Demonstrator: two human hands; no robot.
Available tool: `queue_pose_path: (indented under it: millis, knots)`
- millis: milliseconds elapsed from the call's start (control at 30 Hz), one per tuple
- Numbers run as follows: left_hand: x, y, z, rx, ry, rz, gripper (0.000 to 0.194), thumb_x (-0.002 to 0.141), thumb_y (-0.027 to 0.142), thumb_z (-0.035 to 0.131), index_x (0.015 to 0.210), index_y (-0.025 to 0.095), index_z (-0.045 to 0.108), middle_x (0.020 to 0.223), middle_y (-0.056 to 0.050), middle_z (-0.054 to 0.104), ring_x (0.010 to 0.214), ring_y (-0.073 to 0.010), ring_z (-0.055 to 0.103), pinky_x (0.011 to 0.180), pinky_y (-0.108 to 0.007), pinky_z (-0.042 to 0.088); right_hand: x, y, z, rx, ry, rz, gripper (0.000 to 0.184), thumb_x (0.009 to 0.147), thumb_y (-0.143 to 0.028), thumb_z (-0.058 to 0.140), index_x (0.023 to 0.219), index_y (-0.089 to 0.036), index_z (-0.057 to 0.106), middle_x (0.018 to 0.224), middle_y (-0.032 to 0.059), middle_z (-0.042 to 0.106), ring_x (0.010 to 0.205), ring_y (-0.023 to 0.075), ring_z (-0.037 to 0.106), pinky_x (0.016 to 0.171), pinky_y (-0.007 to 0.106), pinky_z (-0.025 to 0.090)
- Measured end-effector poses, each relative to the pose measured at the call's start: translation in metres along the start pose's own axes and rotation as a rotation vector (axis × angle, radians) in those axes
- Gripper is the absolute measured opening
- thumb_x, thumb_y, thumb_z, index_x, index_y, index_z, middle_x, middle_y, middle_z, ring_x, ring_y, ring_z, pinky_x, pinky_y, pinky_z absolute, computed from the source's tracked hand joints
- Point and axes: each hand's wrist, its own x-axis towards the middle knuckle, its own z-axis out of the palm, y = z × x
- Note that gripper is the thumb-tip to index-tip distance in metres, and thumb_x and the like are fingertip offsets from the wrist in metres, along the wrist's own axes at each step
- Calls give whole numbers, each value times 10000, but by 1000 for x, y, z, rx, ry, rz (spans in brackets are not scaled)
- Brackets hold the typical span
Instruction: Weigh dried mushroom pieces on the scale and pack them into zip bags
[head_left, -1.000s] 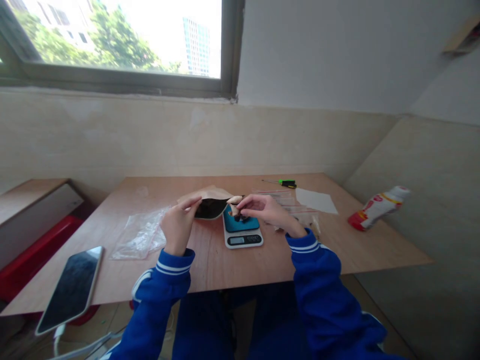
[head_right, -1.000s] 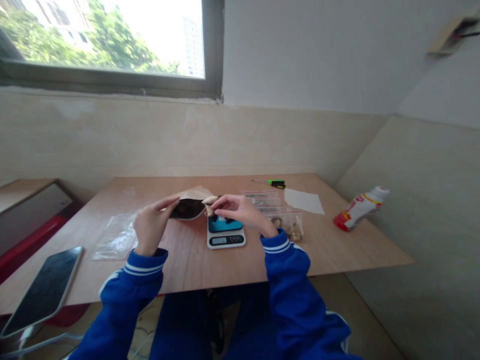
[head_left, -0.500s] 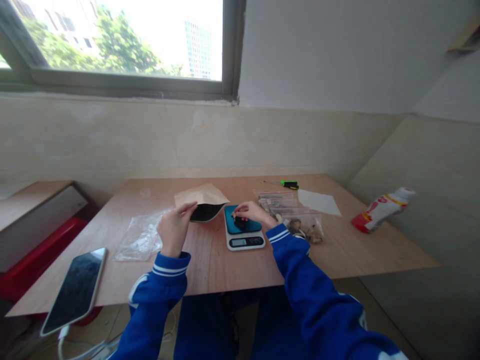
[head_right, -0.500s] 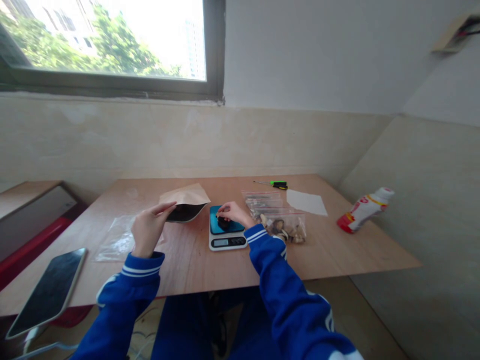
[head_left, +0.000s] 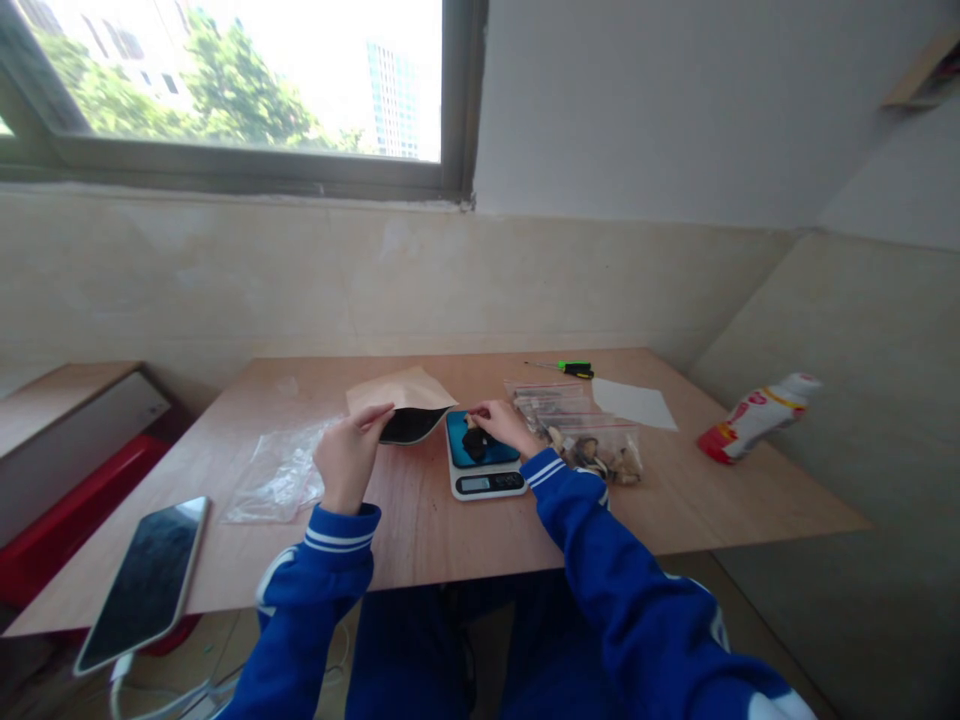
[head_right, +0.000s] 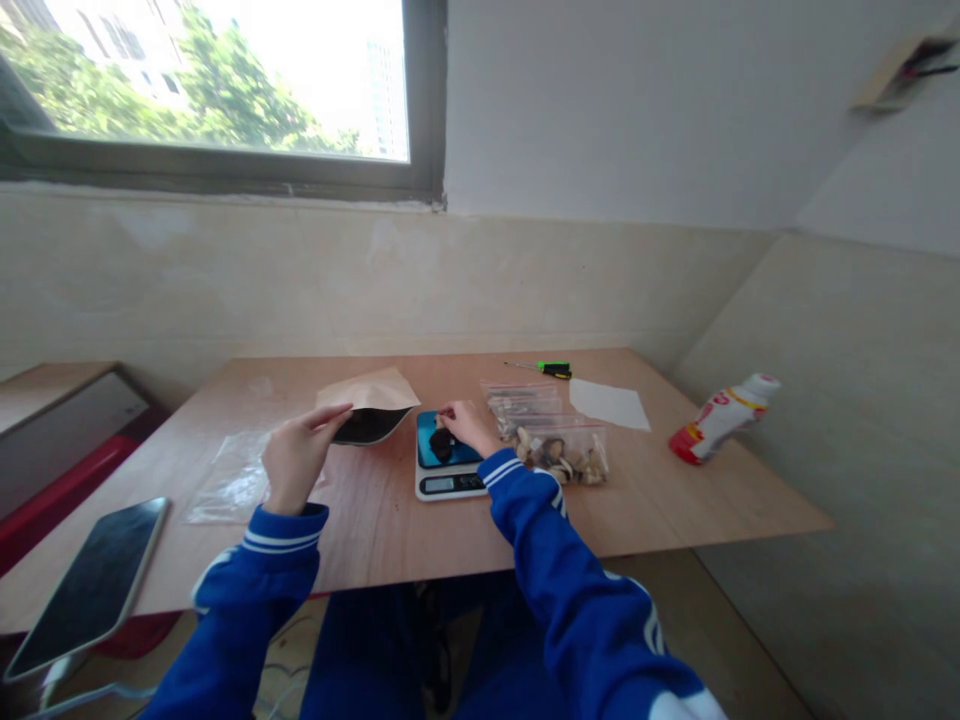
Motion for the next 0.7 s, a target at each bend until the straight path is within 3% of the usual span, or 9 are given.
queue_pose_path:
  millis: [133,300,367,467,533,700]
  knots:
    - [0,-1,-1,-3,-5,1,287,835,507,562,1035,378,723,867,3,764,852,-251,691,572,-274,382,2,-1,-1,-61,64,-11,117,790,-135,640,848,-122,741,910,137,706,955,245,642,898,348,457]
    - [1,1,-2,-15,9,2,285,828,507,571,1029,379,726,879,3,763,884,-259,689,589,-279,393,-6,-22,-19,17,153,-96,213,855,-185,561,1014,-145,696,1036,103,648,957,177,624,868,304,480]
    - [2,4,-1,-12,17,11,287,825,512,573,1024,377,729,874,-4,763,879,-265,690,591,-282,396,-12,-41,-33,192,63,-229,226,891,-215,513,1017,-158,691,1026,81,669,931,157,640,830,282,500]
    - [3,8,0,4,46,24,303,827,517,568,1035,368,729,857,-20,763,847,-271,693,575,-287,393,-20,-75,-49,351,-253,-409,261,904,-199,481,1057,-174,692,1069,62,701,1005,160,645,892,296,493]
    - [3,13,0,13,80,28,309,832,513,563,1040,358,730,841,-30,763,837,-275,695,569,-288,393,-20,-93,-50,277,-383,-487,303,892,-136,460,1079,-176,694,1133,61,695,1069,167,629,957,311,463]
    - [-2,25,-1,25,98,50,302,829,523,564,1038,376,726,798,-22,762,818,-282,702,558,-292,395,0,-108,-20,-26,-481,-538,420,826,5,408,1102,-142,688,1205,85,671,1143,197,601,1007,324,438]
